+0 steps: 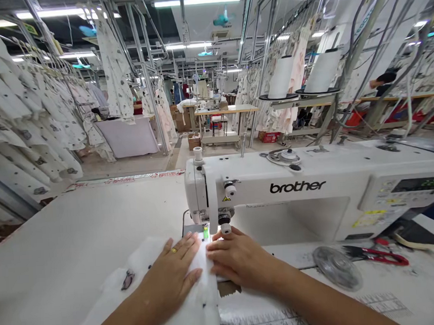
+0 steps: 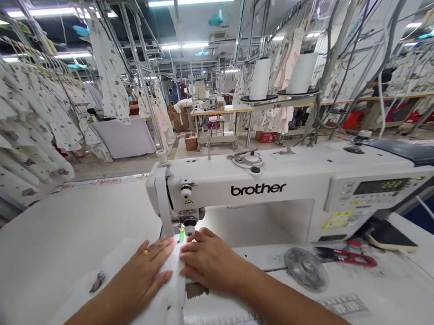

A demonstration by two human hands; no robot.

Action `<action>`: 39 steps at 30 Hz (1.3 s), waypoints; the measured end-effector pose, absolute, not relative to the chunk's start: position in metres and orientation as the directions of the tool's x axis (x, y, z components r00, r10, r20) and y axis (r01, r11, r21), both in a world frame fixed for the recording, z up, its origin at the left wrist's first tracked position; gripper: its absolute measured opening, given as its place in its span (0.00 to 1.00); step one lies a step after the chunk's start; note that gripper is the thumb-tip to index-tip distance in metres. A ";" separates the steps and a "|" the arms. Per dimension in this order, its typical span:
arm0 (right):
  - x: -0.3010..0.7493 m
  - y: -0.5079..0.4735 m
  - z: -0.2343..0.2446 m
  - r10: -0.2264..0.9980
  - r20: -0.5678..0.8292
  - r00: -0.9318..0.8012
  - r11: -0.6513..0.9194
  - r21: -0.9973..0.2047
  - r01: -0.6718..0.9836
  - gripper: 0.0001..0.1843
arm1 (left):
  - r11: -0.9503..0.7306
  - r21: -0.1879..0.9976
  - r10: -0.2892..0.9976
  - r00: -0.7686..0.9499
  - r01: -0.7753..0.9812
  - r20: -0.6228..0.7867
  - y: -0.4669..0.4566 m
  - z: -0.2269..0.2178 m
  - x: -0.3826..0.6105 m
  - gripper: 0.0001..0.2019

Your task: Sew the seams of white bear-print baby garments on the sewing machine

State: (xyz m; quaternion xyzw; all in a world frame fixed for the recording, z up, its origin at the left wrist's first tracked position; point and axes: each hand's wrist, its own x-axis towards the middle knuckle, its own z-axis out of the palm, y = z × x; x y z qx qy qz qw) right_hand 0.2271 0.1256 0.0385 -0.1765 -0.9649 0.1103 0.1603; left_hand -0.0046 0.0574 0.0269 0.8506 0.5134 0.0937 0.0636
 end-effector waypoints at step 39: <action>0.226 0.134 0.034 0.246 0.358 -0.901 0.954 -0.256 0.159 0.10 | 0.552 0.590 0.126 -0.759 0.589 0.639 -0.165 0.045 -0.174 0.24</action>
